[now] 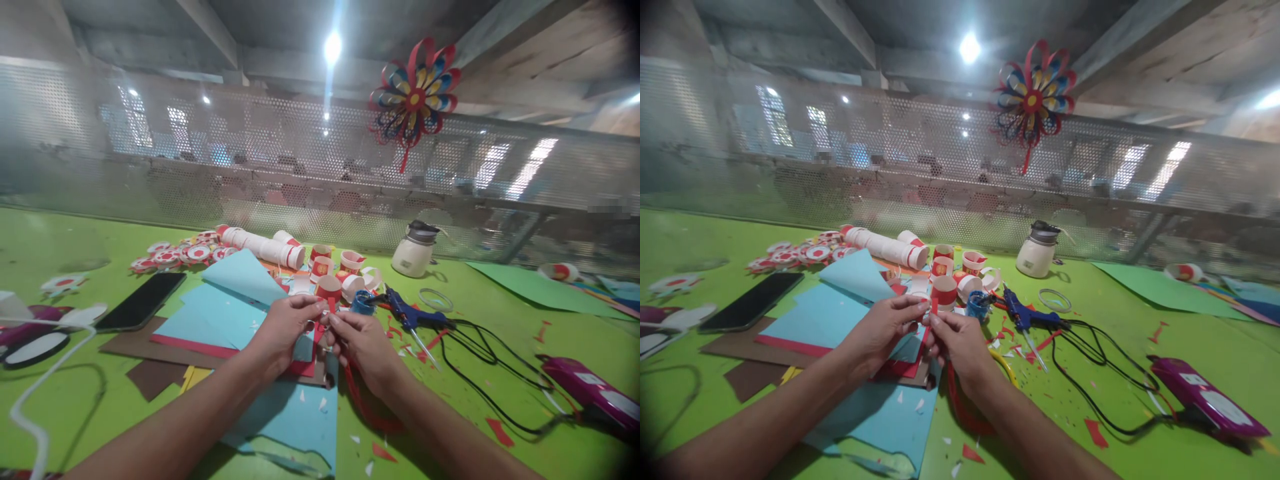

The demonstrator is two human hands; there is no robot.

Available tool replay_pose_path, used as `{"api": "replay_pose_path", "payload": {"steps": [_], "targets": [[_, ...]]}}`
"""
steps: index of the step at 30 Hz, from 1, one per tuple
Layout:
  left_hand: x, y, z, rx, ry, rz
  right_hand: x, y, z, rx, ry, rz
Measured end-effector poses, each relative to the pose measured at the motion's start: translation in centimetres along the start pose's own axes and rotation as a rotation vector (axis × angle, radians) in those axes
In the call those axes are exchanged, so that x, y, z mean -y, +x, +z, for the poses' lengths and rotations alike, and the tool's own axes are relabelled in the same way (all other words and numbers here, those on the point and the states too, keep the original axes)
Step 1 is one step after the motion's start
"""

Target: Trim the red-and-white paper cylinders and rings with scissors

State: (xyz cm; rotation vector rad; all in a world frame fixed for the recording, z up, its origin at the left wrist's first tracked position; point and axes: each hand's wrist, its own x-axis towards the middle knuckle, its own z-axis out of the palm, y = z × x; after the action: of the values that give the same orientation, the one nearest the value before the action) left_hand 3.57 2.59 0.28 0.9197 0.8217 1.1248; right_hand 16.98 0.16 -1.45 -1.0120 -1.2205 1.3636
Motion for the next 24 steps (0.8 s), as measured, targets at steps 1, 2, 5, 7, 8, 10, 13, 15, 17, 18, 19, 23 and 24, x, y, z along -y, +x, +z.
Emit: {"api": "replay_pose_path", "payload": {"steps": [1,2,5,7,8,10,13,15,17,18,19,23,24], "targets": [[-0.03,0.02,0.0,0.013,-0.025,0.003,0.05,-0.02,0.05,-0.006,0.014,-0.006],[-0.04,0.04,-0.01,0.022,-0.045,0.008,0.1,-0.04,0.09,-0.007,0.025,-0.011],[0.05,0.15,-0.06,0.03,-0.081,0.029,0.17,-0.12,0.16,0.006,0.03,-0.015],[0.15,0.24,-0.13,0.026,-0.094,0.03,0.17,-0.18,0.17,0.012,0.02,-0.01],[0.2,0.28,-0.16,0.023,-0.101,0.027,0.17,-0.19,0.17,0.011,0.015,-0.005],[0.25,0.3,-0.2,0.021,-0.11,0.017,0.18,-0.21,0.17,0.012,0.007,0.001],[0.23,0.23,-0.2,0.046,-0.114,0.006,0.24,-0.24,0.18,0.01,0.0,0.012],[0.17,0.14,-0.17,0.065,-0.114,-0.002,0.32,-0.26,0.17,0.005,0.001,0.024],[0.09,0.08,-0.13,0.071,-0.113,-0.016,0.37,-0.28,0.14,0.002,0.012,0.038],[0.06,0.07,-0.11,0.07,-0.114,-0.023,0.37,-0.29,0.12,0.002,0.018,0.039],[0.05,0.08,-0.1,0.068,-0.117,-0.027,0.36,-0.29,0.1,0.002,0.021,0.037],[0.15,0.28,-0.2,0.081,-0.137,-0.021,0.3,-0.28,0.08,0.005,0.022,0.028],[0.18,0.31,-0.23,0.084,-0.137,-0.021,0.29,-0.29,0.1,0.003,0.023,0.034]]}}
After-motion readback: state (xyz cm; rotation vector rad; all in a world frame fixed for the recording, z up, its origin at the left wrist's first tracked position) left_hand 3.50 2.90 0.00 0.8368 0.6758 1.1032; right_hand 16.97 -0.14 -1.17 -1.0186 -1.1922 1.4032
